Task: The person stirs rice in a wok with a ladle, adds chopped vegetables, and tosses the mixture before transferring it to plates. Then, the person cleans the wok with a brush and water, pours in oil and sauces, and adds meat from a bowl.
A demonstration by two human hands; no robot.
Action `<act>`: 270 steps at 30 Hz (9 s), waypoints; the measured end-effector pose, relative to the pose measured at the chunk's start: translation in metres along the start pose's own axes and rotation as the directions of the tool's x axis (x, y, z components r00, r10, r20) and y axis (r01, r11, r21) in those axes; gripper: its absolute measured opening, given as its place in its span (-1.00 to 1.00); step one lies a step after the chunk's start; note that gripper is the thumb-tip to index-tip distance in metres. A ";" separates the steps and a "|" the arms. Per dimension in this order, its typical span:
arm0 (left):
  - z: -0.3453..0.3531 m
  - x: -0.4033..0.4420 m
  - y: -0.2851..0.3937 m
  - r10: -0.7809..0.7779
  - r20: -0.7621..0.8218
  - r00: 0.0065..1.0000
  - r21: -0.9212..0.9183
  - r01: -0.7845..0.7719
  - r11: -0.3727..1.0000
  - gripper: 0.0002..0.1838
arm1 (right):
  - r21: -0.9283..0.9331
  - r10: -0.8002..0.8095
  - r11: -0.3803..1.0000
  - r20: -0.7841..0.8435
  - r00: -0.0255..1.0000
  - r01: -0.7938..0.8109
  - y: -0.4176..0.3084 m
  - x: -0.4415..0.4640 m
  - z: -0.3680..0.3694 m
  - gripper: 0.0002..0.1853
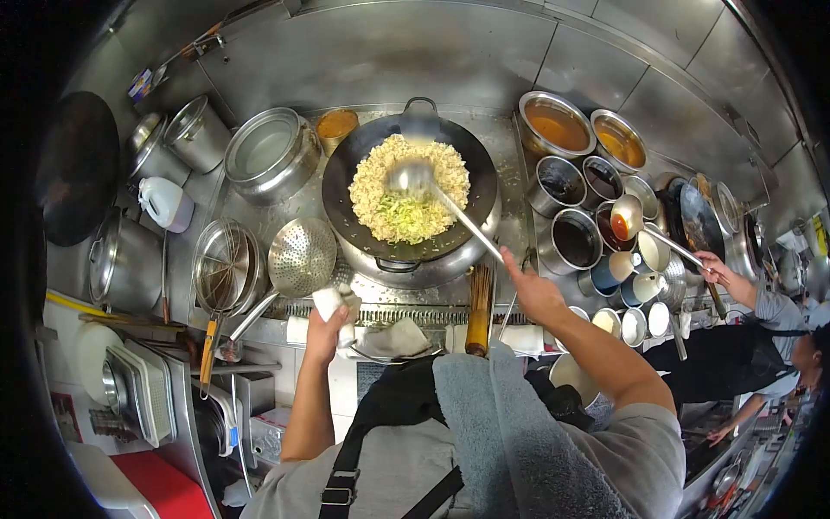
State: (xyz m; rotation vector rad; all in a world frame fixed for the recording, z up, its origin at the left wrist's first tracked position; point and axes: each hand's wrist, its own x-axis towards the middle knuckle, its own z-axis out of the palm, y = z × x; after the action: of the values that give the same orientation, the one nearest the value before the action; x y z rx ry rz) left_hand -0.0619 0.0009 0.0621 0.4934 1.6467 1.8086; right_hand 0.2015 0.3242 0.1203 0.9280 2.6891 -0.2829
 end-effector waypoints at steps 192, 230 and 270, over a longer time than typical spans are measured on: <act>0.075 0.078 -0.027 -0.449 0.112 0.886 -0.369 0.457 0.810 -0.82 | 0.778 0.353 0.176 -0.622 0.699 0.603 -0.189 0.154 -0.225 -0.76; 0.085 0.108 -0.049 -0.391 0.100 0.915 -0.467 0.390 0.793 -0.87 | -0.421 -0.603 0.710 0.051 0.796 0.564 -0.170 -0.048 -0.175 -0.64; 0.079 0.131 -0.048 -0.555 0.266 0.788 -0.252 0.613 0.749 -0.64 | -0.256 -0.020 0.965 0.148 0.989 0.058 -0.089 -0.007 -0.075 -0.08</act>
State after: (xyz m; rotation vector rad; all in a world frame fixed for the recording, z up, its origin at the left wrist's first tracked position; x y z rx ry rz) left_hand -0.0960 0.1481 0.0084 -0.0328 1.1616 1.4553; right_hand 0.1359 0.2718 0.2014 0.7466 2.5354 -0.0026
